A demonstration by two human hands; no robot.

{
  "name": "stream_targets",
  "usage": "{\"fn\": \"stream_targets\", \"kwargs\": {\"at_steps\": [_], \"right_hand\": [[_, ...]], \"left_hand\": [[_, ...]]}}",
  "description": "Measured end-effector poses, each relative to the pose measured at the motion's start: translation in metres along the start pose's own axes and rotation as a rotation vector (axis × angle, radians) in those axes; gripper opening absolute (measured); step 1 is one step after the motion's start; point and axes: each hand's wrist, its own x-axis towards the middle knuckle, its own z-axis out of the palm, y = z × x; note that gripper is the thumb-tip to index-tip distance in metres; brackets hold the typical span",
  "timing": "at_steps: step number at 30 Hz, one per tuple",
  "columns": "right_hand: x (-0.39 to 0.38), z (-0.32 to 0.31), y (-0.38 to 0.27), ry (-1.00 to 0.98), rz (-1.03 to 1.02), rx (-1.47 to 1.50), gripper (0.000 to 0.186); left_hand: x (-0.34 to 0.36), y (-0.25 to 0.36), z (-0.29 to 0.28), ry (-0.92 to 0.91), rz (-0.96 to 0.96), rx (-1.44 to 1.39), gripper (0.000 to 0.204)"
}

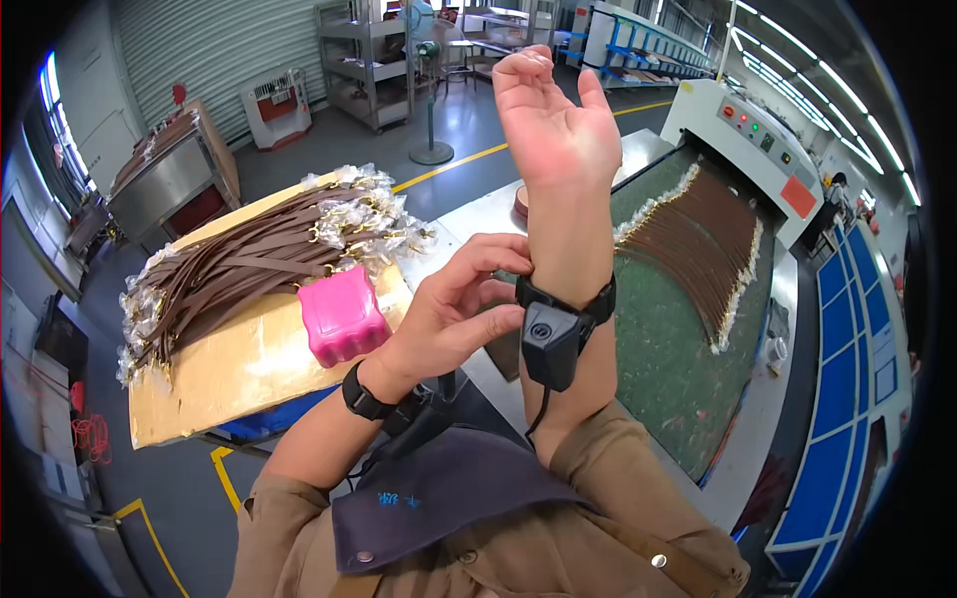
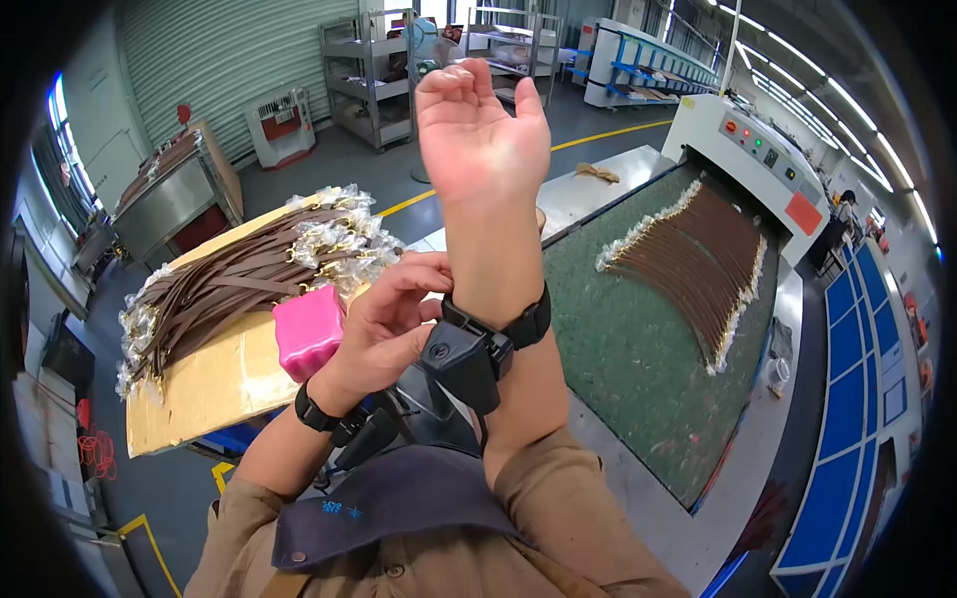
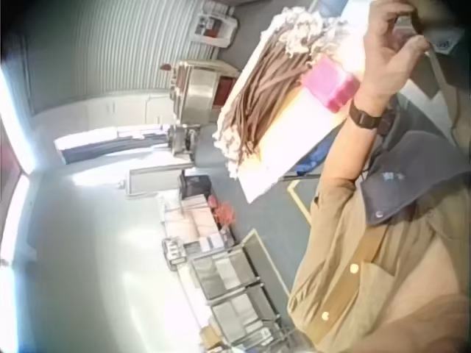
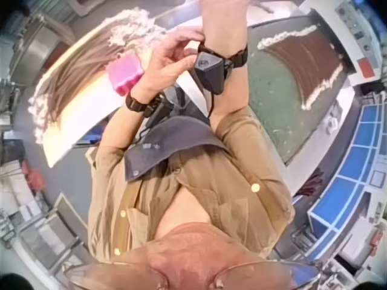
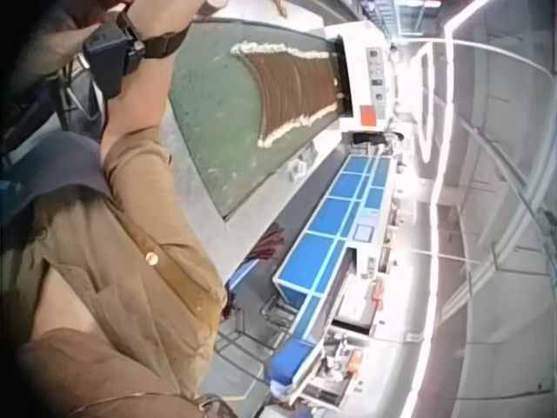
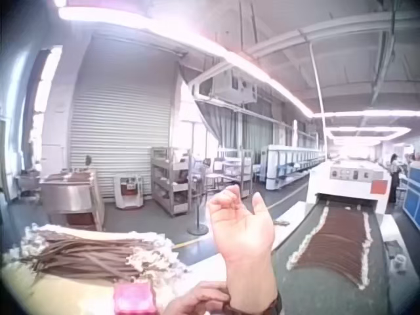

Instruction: Applying a finishing agent to the ends of leather straps and placing them onto a conveyor belt for drying.

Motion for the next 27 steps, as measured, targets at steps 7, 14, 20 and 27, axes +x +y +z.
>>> {"fn": "stream_targets", "kwargs": {"at_steps": [7, 14, 20, 27], "right_hand": [[0.009, -0.027, -0.036, 0.195, -0.199, 0.17, 0.045], [0.011, -0.022, -0.016, 0.054, -0.808, -0.761, 0.017], [-0.06, -0.023, 0.055, -0.598, -0.035, -1.432, 0.019], [-0.108, -0.067, 0.12, -1.003, -0.201, -1.769, 0.055]], "left_hand": [[-0.001, -0.007, -0.005, 0.035, -0.122, 0.095, 0.03], [-0.01, 0.009, -0.018, -0.113, -0.374, 0.329, 0.038], [0.018, 0.098, -0.048, 0.596, 0.021, -0.025, 0.046], [0.012, 0.14, -0.09, 0.78, 0.356, -0.537, 0.03]]}}
